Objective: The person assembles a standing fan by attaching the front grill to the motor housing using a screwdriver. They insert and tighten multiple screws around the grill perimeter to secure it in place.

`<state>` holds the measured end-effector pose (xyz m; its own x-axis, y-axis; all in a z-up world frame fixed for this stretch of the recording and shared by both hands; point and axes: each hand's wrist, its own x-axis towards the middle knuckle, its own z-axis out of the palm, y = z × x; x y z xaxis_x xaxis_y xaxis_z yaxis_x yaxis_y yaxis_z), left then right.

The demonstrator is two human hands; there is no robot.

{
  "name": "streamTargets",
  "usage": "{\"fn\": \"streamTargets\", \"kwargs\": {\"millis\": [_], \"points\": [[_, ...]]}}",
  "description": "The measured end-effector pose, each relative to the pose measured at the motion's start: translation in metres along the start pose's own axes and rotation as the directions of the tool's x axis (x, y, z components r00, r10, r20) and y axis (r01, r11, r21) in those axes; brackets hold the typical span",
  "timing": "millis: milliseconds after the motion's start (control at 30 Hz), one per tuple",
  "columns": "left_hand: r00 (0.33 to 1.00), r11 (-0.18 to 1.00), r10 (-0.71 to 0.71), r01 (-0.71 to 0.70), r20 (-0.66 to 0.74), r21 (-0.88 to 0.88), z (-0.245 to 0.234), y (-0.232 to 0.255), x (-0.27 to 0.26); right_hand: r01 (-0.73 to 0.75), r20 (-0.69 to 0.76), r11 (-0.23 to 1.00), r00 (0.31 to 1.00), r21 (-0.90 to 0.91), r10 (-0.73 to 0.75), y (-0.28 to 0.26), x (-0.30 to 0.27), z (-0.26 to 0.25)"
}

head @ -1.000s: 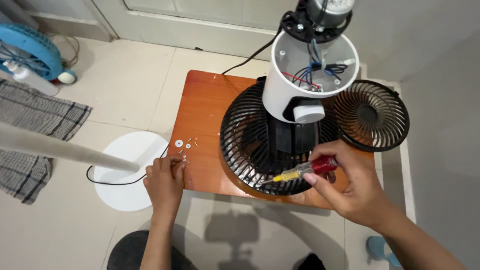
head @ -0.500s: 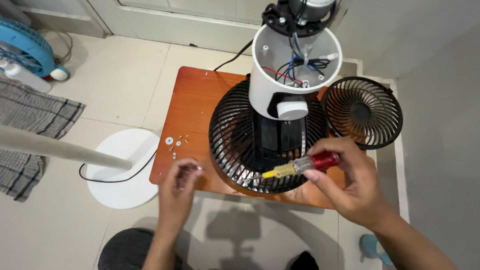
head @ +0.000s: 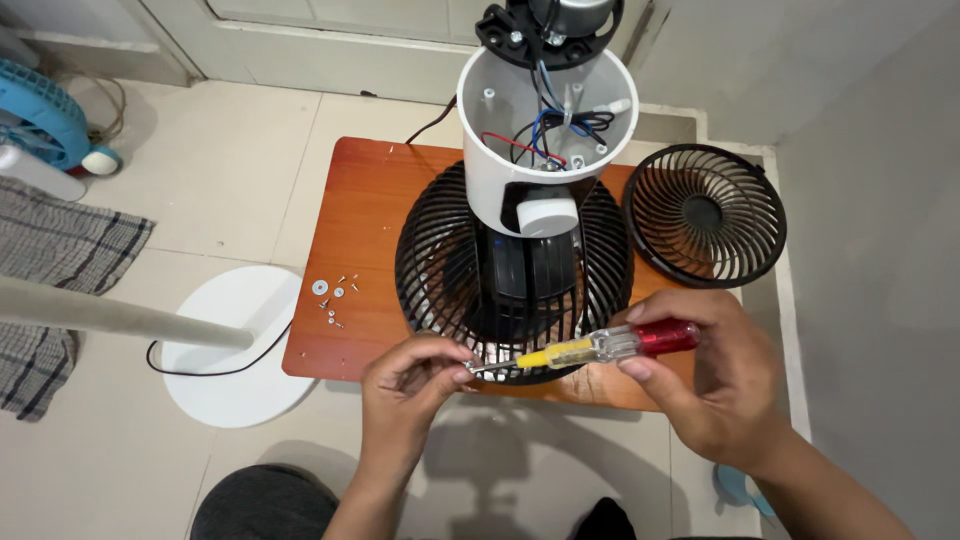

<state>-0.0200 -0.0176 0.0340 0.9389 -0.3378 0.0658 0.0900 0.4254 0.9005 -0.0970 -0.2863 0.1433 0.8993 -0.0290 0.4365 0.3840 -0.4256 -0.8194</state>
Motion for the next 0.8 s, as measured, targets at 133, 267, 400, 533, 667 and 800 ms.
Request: {"fn": "streamTargets", "kwargs": {"millis": [133, 267, 400, 533, 667, 800], "points": [[1.0, 1.0, -0.013, 0.013, -0.018, -0.007, 0.005, 0.005, 0.0, 0.039, -0.007, 0.998, 0.999, -0.049, -0.04, -0.002, 0.002, -0.001], [1.0, 1.0, 0.02, -0.02, 0.002, 0.023, 0.008, 0.009, -0.001, 0.064, -0.015, 0.993, 0.998, -0.098, -0.065, -0.005, 0.001, -0.001], [0.999, 0.997, 0.036, -0.036, 0.002, 0.064, 0.008, 0.01, 0.0, 0.063, -0.021, 0.989, 0.998, -0.131, -0.066, -0.005, -0.001, -0.004], [0.995, 0.983, 0.096, -0.098, 0.021, 0.153, 0.013, 0.015, 0.001, 0.051, -0.034, 0.988, 0.998, -0.144, -0.057, -0.005, -0.003, -0.005], [0.967, 0.863, 0.248, -0.247, 0.057, 0.441, 0.027, 0.028, 0.004, 0.064, -0.02, 0.988, 0.997, -0.14, -0.068, -0.008, -0.005, -0.008], [0.917, 0.628, 0.377, -0.359, 0.133, 0.691, 0.048, 0.038, 0.004, 0.147, 0.02, 0.931, 0.989, -0.335, -0.149, -0.014, -0.007, -0.024]]}}
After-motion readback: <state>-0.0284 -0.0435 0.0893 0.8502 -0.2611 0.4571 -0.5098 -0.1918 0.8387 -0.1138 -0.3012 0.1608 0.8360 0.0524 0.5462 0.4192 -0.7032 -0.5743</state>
